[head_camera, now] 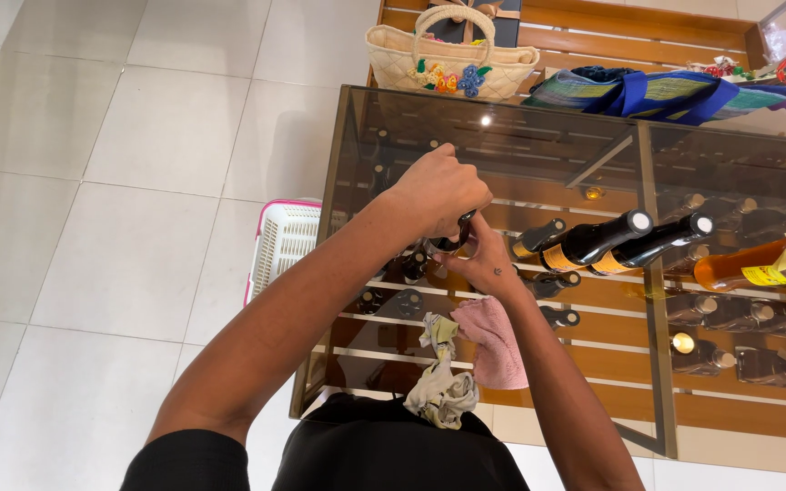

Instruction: Wiping a glass display shelf and cleaning individual sauce bottles with a cloth.

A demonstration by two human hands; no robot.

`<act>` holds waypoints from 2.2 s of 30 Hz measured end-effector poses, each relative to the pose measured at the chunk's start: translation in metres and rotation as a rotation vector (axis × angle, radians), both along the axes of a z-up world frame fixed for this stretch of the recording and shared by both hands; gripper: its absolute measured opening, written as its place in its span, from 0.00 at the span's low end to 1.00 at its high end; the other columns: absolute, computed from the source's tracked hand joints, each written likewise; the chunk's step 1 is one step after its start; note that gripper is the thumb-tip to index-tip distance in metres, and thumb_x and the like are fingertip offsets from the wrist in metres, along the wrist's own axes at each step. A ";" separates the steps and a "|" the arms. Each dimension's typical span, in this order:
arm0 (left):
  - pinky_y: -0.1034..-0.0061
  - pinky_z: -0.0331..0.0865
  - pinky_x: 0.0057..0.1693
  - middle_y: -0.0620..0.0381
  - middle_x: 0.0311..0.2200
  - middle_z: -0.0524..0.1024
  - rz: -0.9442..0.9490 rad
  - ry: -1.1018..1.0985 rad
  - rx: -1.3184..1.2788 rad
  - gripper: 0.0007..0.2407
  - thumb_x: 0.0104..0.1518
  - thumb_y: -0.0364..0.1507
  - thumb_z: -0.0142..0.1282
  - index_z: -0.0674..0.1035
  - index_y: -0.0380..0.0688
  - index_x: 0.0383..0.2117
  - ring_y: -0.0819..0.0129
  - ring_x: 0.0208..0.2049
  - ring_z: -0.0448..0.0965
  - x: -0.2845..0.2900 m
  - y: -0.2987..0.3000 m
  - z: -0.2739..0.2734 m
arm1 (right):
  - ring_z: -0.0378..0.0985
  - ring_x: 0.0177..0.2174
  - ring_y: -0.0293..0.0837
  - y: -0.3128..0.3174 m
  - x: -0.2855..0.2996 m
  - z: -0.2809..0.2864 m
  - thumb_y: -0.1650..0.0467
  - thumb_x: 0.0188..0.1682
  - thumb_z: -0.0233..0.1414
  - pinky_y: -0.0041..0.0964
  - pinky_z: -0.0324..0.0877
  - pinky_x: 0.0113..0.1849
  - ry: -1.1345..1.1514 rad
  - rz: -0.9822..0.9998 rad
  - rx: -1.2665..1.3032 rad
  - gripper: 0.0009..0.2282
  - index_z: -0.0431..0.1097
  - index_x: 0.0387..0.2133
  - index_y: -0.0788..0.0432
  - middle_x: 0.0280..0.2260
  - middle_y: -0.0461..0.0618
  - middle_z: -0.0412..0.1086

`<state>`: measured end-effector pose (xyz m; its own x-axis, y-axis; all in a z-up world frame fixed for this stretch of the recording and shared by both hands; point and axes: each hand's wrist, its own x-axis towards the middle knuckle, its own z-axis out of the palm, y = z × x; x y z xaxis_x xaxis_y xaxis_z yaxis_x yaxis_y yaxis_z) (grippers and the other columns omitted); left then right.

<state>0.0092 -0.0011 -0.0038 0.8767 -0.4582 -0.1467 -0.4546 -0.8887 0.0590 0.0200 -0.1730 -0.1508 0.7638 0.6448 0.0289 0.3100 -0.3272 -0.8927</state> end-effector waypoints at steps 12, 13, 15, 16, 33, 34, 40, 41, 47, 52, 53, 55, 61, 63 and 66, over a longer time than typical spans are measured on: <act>0.67 0.64 0.53 0.56 0.24 0.81 0.004 0.005 -0.012 0.11 0.36 0.30 0.72 0.84 0.54 0.28 0.59 0.30 0.82 0.005 0.001 -0.008 | 0.77 0.48 0.47 0.001 0.002 -0.006 0.72 0.36 0.67 0.43 0.69 0.54 0.073 -0.009 -0.015 0.31 0.61 0.55 0.60 0.46 0.55 0.74; 0.67 0.64 0.54 0.56 0.24 0.81 0.006 0.008 -0.011 0.11 0.36 0.30 0.72 0.84 0.53 0.28 0.59 0.31 0.82 0.006 0.001 -0.008 | 0.78 0.47 0.47 0.002 0.003 -0.006 0.71 0.37 0.67 0.43 0.70 0.54 0.074 -0.015 -0.031 0.31 0.61 0.54 0.60 0.45 0.55 0.74; 0.67 0.64 0.54 0.56 0.24 0.81 0.007 0.005 -0.020 0.12 0.35 0.30 0.72 0.84 0.54 0.28 0.59 0.30 0.82 0.006 0.002 -0.009 | 0.78 0.47 0.47 0.002 0.003 -0.005 0.71 0.36 0.67 0.43 0.70 0.54 0.084 -0.019 -0.032 0.31 0.61 0.54 0.60 0.45 0.55 0.74; 0.67 0.64 0.54 0.56 0.24 0.81 0.008 0.002 -0.029 0.12 0.35 0.29 0.71 0.84 0.54 0.28 0.59 0.30 0.82 0.006 0.002 -0.010 | 0.78 0.47 0.46 0.002 0.002 -0.005 0.71 0.36 0.67 0.43 0.70 0.54 0.093 -0.023 -0.033 0.31 0.61 0.54 0.60 0.45 0.54 0.75; 0.65 0.66 0.52 0.53 0.25 0.82 -0.004 -0.007 -0.040 0.11 0.36 0.30 0.71 0.84 0.52 0.27 0.56 0.32 0.83 0.010 0.002 -0.014 | 0.77 0.50 0.46 -0.003 0.000 -0.007 0.71 0.38 0.68 0.42 0.69 0.56 0.082 -0.008 0.030 0.31 0.62 0.55 0.62 0.48 0.55 0.74; 0.66 0.67 0.52 0.53 0.25 0.82 -0.004 -0.020 -0.039 0.10 0.37 0.30 0.71 0.84 0.53 0.27 0.56 0.32 0.83 0.010 0.002 -0.016 | 0.76 0.50 0.47 -0.003 -0.002 -0.003 0.70 0.38 0.68 0.42 0.68 0.56 0.074 0.000 0.032 0.32 0.62 0.56 0.62 0.49 0.56 0.73; 0.66 0.67 0.52 0.54 0.28 0.82 0.018 0.015 -0.019 0.13 0.37 0.32 0.73 0.84 0.53 0.31 0.56 0.35 0.83 0.010 0.003 -0.013 | 0.67 0.58 0.58 -0.042 -0.056 0.022 0.68 0.43 0.63 0.50 0.62 0.59 -0.464 -0.040 -0.061 0.32 0.60 0.62 0.63 0.58 0.62 0.66; 0.66 0.67 0.52 0.54 0.28 0.82 0.023 0.023 -0.023 0.13 0.37 0.32 0.73 0.84 0.53 0.31 0.56 0.35 0.83 0.009 0.004 -0.013 | 0.67 0.58 0.58 -0.049 -0.074 0.026 0.68 0.43 0.63 0.50 0.62 0.59 -0.456 -0.034 -0.063 0.32 0.60 0.62 0.63 0.58 0.62 0.66; 0.65 0.67 0.49 0.55 0.28 0.81 -0.014 -0.029 -0.052 0.16 0.35 0.37 0.76 0.84 0.54 0.31 0.56 0.35 0.82 0.004 0.004 -0.006 | 0.65 0.54 0.60 -0.076 -0.159 0.031 0.60 0.35 0.67 0.59 0.57 0.52 -0.583 0.382 -0.257 0.31 0.68 0.53 0.57 0.55 0.57 0.64; 0.66 0.66 0.50 0.56 0.26 0.81 0.006 -0.070 0.002 0.17 0.38 0.42 0.75 0.84 0.52 0.31 0.58 0.35 0.82 -0.006 0.004 0.027 | 0.67 0.54 0.53 -0.103 -0.176 -0.025 0.69 0.46 0.62 0.47 0.65 0.56 -0.305 0.545 -0.508 0.20 0.68 0.52 0.53 0.52 0.46 0.68; 0.66 0.66 0.50 0.56 0.26 0.81 0.001 -0.078 0.006 0.17 0.38 0.42 0.75 0.84 0.52 0.31 0.58 0.35 0.82 -0.008 0.005 0.036 | 0.67 0.54 0.53 -0.100 -0.174 -0.021 0.69 0.46 0.62 0.47 0.65 0.56 -0.312 0.538 -0.506 0.20 0.68 0.52 0.53 0.52 0.46 0.68; 0.66 0.67 0.51 0.55 0.25 0.81 0.013 -0.099 -0.007 0.15 0.42 0.42 0.74 0.83 0.52 0.31 0.56 0.35 0.81 -0.014 0.007 0.053 | 0.72 0.53 0.51 -0.095 -0.172 -0.013 0.74 0.41 0.60 0.43 0.70 0.53 -0.168 0.448 -0.417 0.21 0.70 0.50 0.54 0.48 0.47 0.69; 0.58 0.70 0.42 0.54 0.23 0.80 -0.030 -0.245 -0.277 0.17 0.37 0.41 0.75 0.83 0.52 0.30 0.51 0.34 0.81 -0.033 0.012 0.094 | 0.75 0.48 0.43 -0.087 -0.117 0.064 0.77 0.52 0.48 0.39 0.77 0.47 0.278 -0.557 0.743 0.20 0.58 0.59 0.56 0.51 0.52 0.68; 0.58 0.71 0.42 0.54 0.23 0.81 -0.023 -0.175 -0.291 0.16 0.40 0.40 0.74 0.83 0.52 0.32 0.52 0.33 0.81 -0.039 0.009 0.107 | 0.72 0.47 0.41 -0.075 -0.090 0.077 0.76 0.58 0.48 0.35 0.74 0.49 0.119 -0.511 0.790 0.18 0.59 0.62 0.58 0.51 0.52 0.67; 0.59 0.71 0.42 0.54 0.22 0.81 -0.038 -0.114 -0.337 0.15 0.42 0.39 0.74 0.83 0.51 0.32 0.53 0.31 0.81 -0.045 0.006 0.117 | 0.70 0.47 0.41 -0.050 -0.068 0.088 0.74 0.62 0.48 0.36 0.71 0.51 0.045 -0.441 0.906 0.17 0.57 0.64 0.59 0.52 0.53 0.67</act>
<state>-0.0362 0.0046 0.1129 0.8604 -0.4963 0.1160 -0.5071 -0.8104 0.2934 -0.0485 -0.2232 -0.0624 0.9413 0.0539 0.3333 0.2848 0.4033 -0.8696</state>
